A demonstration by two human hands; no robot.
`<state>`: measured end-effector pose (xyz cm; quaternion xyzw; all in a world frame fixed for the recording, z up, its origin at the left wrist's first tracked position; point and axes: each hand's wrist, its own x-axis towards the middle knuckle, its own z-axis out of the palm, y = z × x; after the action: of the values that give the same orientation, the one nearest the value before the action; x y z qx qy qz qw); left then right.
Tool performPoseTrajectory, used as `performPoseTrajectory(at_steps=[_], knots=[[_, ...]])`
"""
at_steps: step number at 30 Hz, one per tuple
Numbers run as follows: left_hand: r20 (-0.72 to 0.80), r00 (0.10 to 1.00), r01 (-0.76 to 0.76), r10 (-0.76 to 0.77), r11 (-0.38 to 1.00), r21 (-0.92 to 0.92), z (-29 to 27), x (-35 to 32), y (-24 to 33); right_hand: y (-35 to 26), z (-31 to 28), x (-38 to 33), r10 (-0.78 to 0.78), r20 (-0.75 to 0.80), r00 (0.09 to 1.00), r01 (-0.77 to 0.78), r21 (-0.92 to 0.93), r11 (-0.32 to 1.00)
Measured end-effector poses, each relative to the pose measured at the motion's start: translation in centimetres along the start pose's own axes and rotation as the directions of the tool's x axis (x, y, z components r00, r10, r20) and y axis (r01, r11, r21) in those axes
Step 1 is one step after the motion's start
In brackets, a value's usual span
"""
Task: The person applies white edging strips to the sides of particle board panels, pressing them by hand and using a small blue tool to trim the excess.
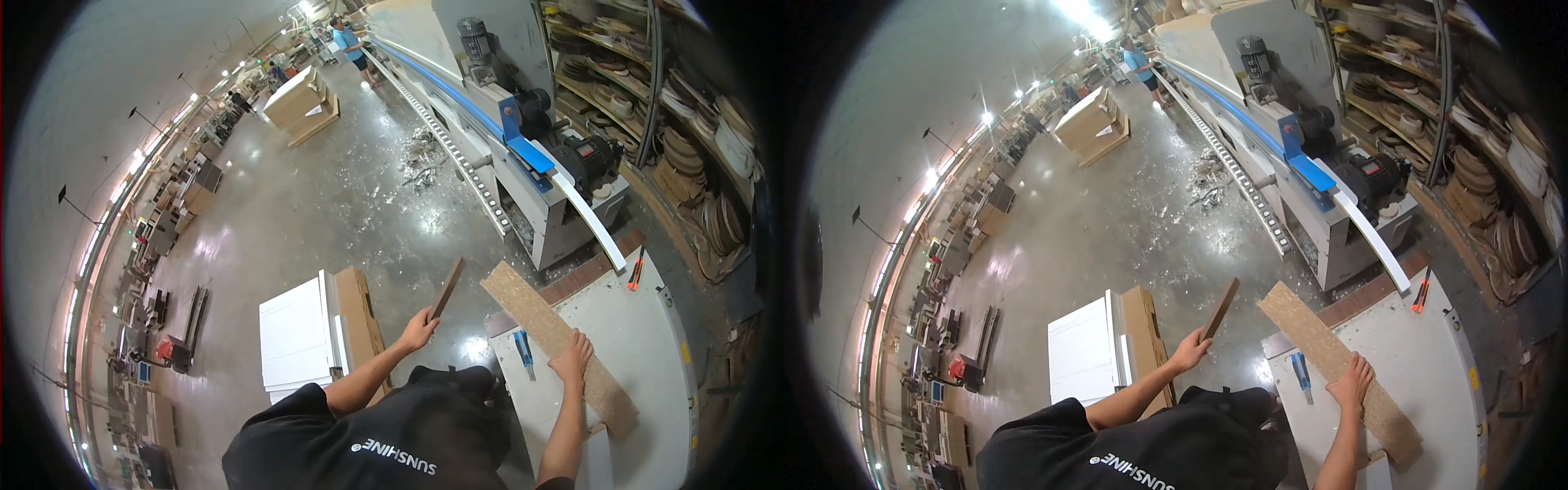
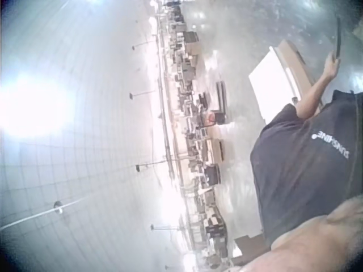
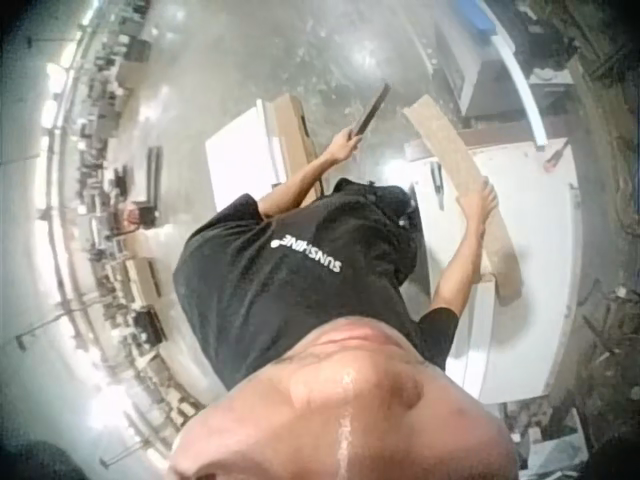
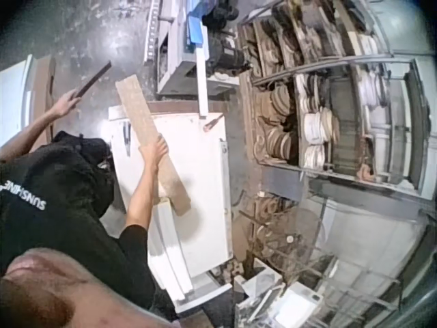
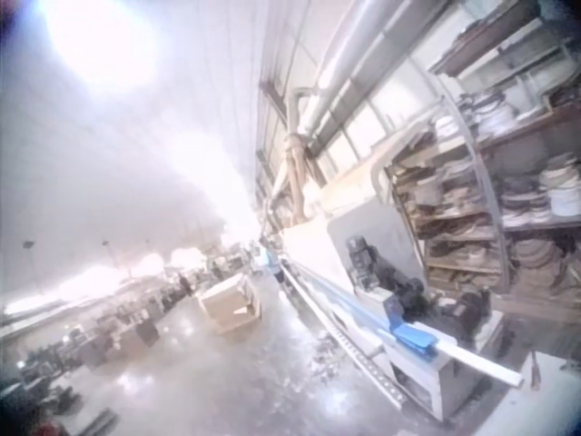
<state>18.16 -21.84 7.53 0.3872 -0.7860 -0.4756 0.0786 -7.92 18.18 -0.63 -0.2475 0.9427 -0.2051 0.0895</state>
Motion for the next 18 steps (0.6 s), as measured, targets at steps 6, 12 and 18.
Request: performPoseTrajectory(at_steps=[6,12,18], knots=[[-0.065,0.98,-0.172,0.19,0.961,0.217,1.5,3.9,-4.7,1.2,1.5,-0.5,0.017,-0.001,1.0,-0.017,-0.073,0.997],[0.162,0.983,0.061,-0.083,0.989,0.138,1.7,13.6,-3.8,-0.7,-0.1,1.0,0.061,0.088,0.994,-0.052,-0.096,0.994],[0.265,0.956,-0.17,0.128,0.975,0.142,6.0,19.3,-6.0,-1.5,-0.1,0.4,0.096,0.102,0.99,-0.08,-0.151,0.985]])
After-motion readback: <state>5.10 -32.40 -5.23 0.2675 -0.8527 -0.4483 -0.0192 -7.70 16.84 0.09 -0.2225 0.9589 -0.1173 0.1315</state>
